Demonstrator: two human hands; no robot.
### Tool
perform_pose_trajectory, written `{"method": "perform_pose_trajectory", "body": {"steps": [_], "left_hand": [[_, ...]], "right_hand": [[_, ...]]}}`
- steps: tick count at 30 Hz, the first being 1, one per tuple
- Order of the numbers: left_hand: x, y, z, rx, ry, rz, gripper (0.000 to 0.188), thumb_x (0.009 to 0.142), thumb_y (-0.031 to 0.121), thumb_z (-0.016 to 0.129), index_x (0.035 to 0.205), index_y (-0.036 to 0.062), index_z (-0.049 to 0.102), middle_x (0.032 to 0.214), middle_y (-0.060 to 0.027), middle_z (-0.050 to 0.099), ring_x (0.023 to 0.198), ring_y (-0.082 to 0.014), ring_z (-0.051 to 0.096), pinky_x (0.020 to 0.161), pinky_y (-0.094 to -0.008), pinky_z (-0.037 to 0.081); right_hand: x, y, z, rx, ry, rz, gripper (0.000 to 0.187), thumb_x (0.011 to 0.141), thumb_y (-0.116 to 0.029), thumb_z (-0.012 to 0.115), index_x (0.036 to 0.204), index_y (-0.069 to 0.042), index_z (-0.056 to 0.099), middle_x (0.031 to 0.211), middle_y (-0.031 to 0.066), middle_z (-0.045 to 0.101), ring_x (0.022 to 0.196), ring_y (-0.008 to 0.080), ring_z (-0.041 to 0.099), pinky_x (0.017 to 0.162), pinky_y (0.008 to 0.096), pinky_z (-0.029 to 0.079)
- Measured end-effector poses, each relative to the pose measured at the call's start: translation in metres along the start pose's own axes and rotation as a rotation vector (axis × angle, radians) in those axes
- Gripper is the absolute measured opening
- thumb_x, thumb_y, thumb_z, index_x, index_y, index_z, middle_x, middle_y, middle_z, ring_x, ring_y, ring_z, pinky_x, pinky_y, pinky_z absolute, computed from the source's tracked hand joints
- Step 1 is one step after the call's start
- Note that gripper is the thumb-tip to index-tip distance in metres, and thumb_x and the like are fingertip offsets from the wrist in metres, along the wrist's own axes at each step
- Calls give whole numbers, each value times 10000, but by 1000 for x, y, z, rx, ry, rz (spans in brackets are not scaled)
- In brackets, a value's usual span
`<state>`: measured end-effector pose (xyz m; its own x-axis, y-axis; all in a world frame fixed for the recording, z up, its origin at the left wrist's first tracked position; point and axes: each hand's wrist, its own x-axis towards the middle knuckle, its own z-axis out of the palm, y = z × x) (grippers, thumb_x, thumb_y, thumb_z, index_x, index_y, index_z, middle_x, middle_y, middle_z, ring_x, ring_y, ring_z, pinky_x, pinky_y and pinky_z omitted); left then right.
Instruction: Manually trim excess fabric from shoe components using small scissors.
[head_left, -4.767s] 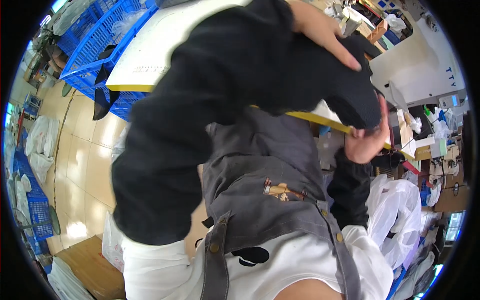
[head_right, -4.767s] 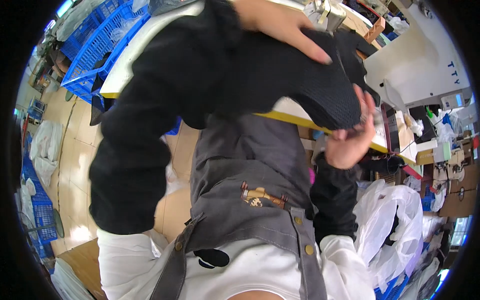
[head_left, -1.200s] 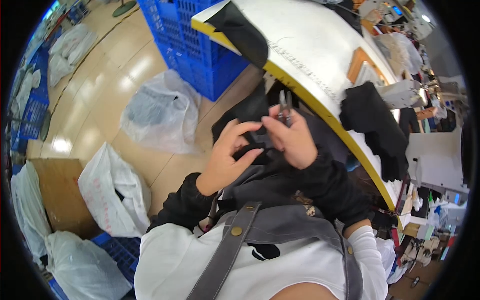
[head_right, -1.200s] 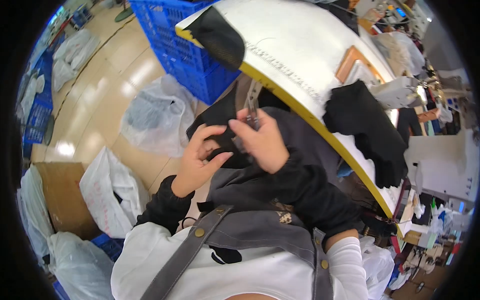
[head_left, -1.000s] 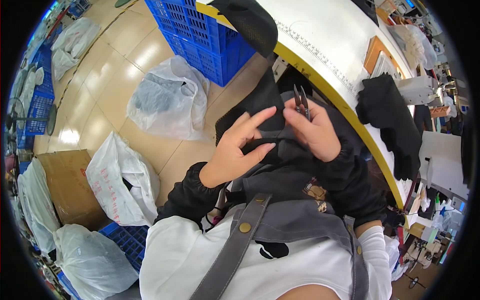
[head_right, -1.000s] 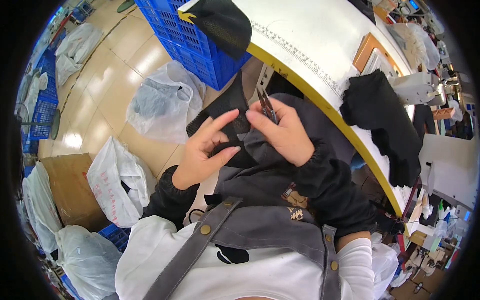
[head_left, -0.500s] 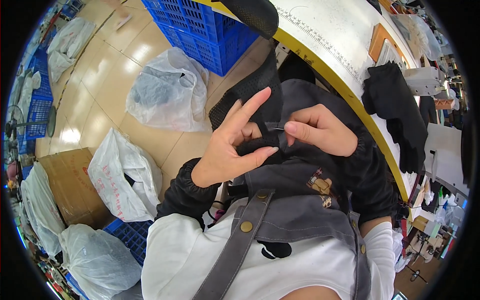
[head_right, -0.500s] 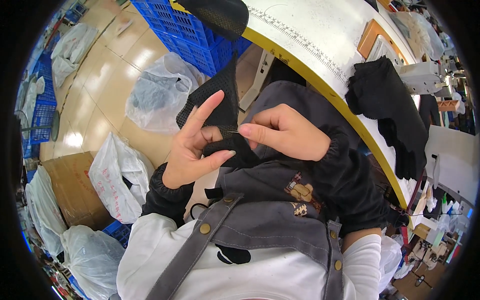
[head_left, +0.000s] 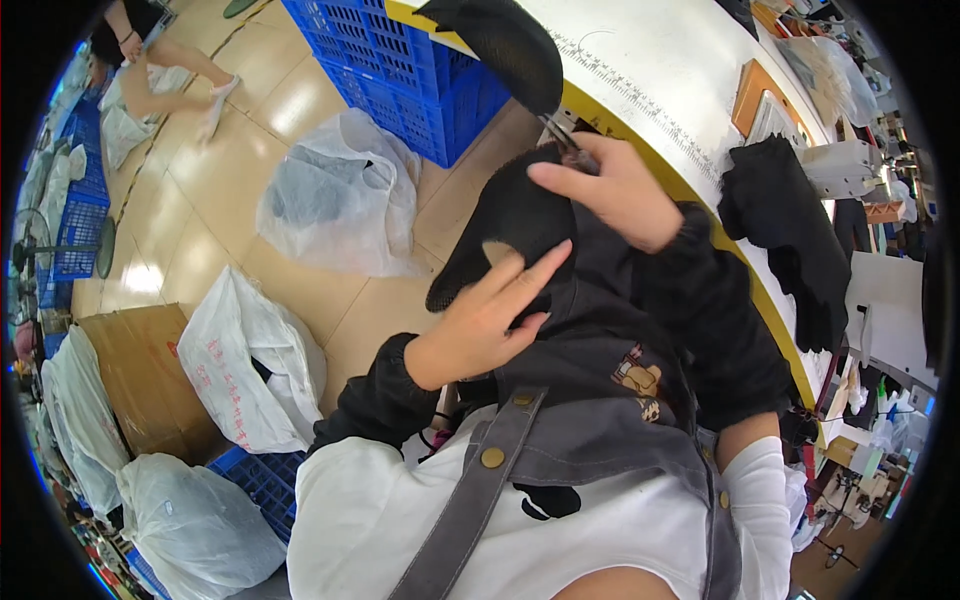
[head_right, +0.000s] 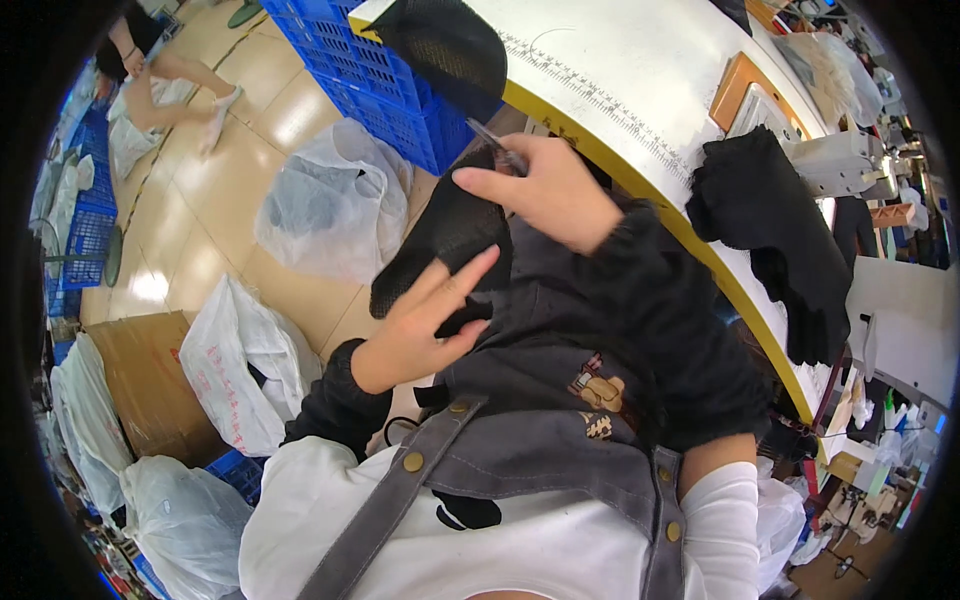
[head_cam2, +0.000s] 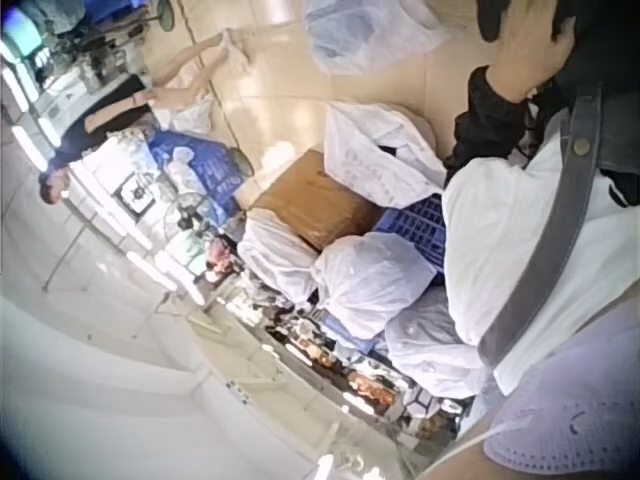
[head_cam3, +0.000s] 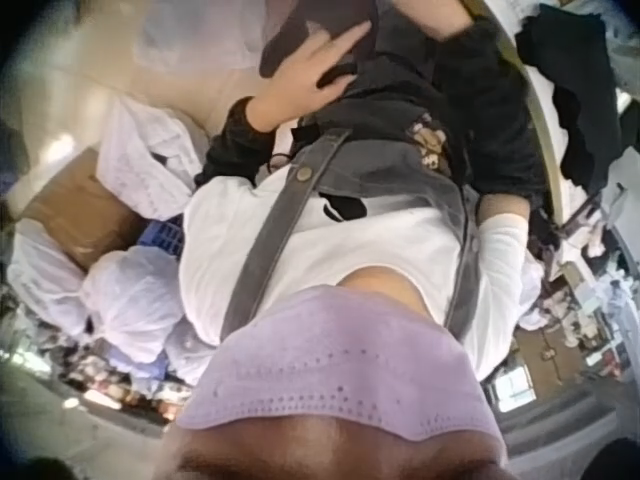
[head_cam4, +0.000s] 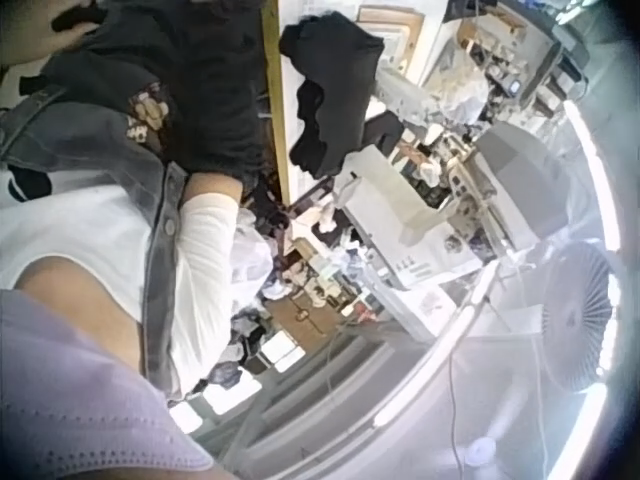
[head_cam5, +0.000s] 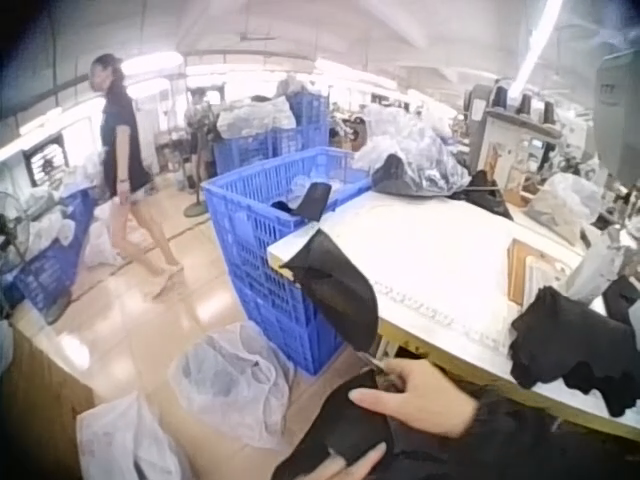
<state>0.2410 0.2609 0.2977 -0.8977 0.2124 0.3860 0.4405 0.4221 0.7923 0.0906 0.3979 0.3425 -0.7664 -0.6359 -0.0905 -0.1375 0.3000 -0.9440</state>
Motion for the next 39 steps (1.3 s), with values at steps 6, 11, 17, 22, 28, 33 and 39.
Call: {"method": "perform_pose_trajectory", "body": {"steps": [6, 11, 17, 22, 28, 33, 39], "left_hand": [[-22, -28, -67, -368, -169, 3, 484, 748, 101, 699, 1167, 42, 464, 1135, -128, 526, 865, -157, 550, 719, -276, 449], [2, -21, -26, -441, -1, -41, 422, 738, 71, 713, 1009, 59, 390, 1142, -147, 525, 1025, -175, 518, 797, -290, 434], [19, -17, -21, -796, 8, -238, 778, 758, -73, 616, 1394, 33, 180, 1340, -163, 392, 975, -150, 573, 795, -243, 465], [21, -23, -32, -912, -63, -287, 726, 760, -62, 626, 1389, 44, 279, 1406, -79, 289, 1084, -133, 486, 868, -252, 444], [19, -21, -30, -863, -51, -296, 714, 767, -58, 617, 1386, 31, 274, 1426, -66, 279, 1011, -112, 533, 829, -229, 450], [21, -22, -32, -868, -55, -313, 741, 755, -56, 629, 1391, 24, 257, 1438, -61, 278, 948, -90, 558, 794, -212, 454], [19, -29, -30, -826, -64, -278, 693, 765, -57, 597, 1381, 31, 293, 1427, -69, 299, 970, -84, 520, 824, -237, 446]], "right_hand": [[-34, -11, 11, -178, -91, -59, 213, 776, -144, 675, 764, 13, 531, 599, 5, 447, 592, 68, 359, 527, 249, 354], [-71, -14, 24, -110, -127, -23, 189, 781, -119, 671, 794, 10, 534, 600, 60, 431, 565, 95, 358, 511, 259, 351], [-73, -5, 16, -60, -222, -27, 182, 815, -129, 635, 873, 29, 567, 629, 92, 505, 564, 106, 423, 547, 256, 391], [-68, 3, 8, 68, -227, -26, 268, 890, -238, 550, 907, 29, 576, 695, 35, 557, 677, 89, 490, 635, 227, 399], [-38, -3, -17, 59, -356, 219, 412, 918, -358, 485, 726, -8, 586, 593, -13, 489, 567, 49, 406, 525, 207, 315], [-23, 3, -8, -67, -412, 177, 416, 896, -352, 531, 670, -9, 591, 566, -22, 492, 544, 43, 401, 499, 217, 322], [-17, -18, -13, -100, -62, -161, 302, 836, -288, 627, 745, -1, 598, 583, 9, 504, 520, 51, 388, 489, 214, 325]]}}
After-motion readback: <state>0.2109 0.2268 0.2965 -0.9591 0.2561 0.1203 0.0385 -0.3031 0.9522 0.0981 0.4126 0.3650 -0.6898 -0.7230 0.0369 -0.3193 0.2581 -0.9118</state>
